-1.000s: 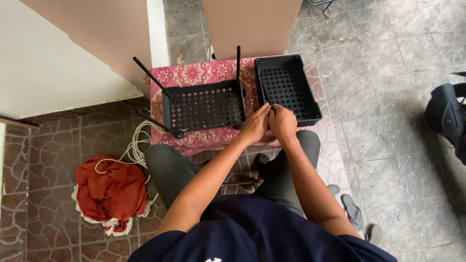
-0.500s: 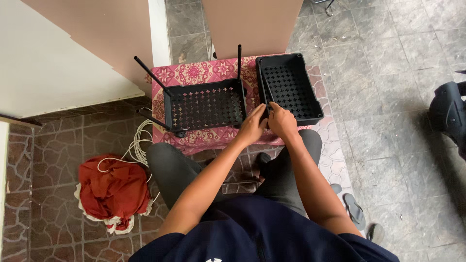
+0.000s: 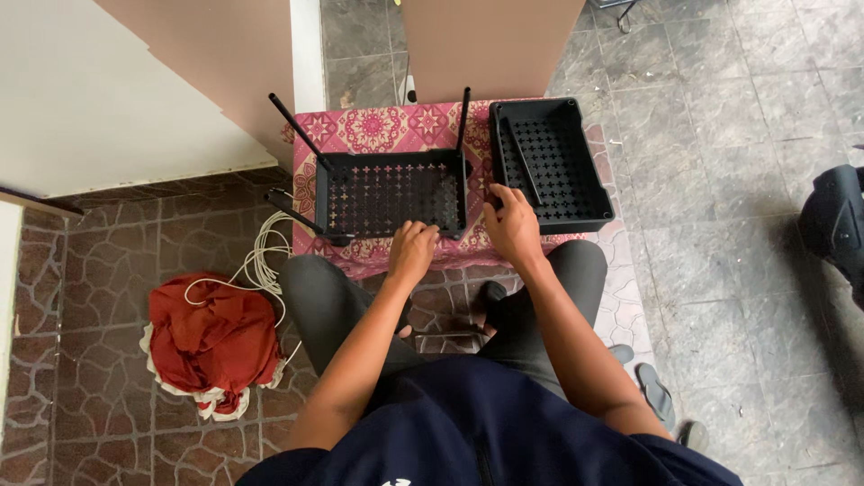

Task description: The person sits on the floor and assembles a black plastic tray with legs. They insert the legs into the tray, then attach wheels to the bottom of the legs, and finally place the tray on top of the assembled legs.

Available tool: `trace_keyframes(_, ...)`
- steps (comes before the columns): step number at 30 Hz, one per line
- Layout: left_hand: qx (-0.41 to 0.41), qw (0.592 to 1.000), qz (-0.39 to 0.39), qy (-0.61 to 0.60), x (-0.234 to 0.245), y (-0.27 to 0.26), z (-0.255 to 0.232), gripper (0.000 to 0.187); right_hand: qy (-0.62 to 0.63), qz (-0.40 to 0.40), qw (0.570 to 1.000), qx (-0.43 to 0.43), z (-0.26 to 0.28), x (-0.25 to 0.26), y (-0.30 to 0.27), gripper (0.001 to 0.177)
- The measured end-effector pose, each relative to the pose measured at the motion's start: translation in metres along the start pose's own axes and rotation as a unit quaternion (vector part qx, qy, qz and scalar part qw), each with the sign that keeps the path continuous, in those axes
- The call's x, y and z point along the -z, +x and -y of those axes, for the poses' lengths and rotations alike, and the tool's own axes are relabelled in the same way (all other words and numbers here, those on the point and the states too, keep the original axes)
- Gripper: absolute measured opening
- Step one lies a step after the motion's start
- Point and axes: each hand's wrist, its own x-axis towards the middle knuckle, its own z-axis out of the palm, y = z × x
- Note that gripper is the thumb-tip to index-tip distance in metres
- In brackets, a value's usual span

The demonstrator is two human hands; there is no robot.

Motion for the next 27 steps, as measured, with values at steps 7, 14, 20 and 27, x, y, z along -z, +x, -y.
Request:
trace_keyframes(7,0.018,0.999,0.028,-0.022,0.003,-0.001,0.007,0.018,0.177,0.022,0.984,0.027,0.000,-0.027,0.063,0.052)
trace_keyframes(14,-0.009,0.998,-0.011,-0.059,-0.006,-0.005,0.012,0.026,0.243,0.030,0.966,0.089,0.005,-0.051,0.128,0.056)
trace_keyframes(20,0.177,0.950,-0.257,0.022,-0.053,-0.040,0.006,0.039,0.206,0.046,0.976,0.060,-0.059,-0.105,0.143,0.041)
trace_keyframes(27,0.468,0.749,-0.105,-0.457,-0.107,-0.024,0.027,0.111,0.113,0.027,0.992,0.052,-0.102,-0.160,0.095,0.081)
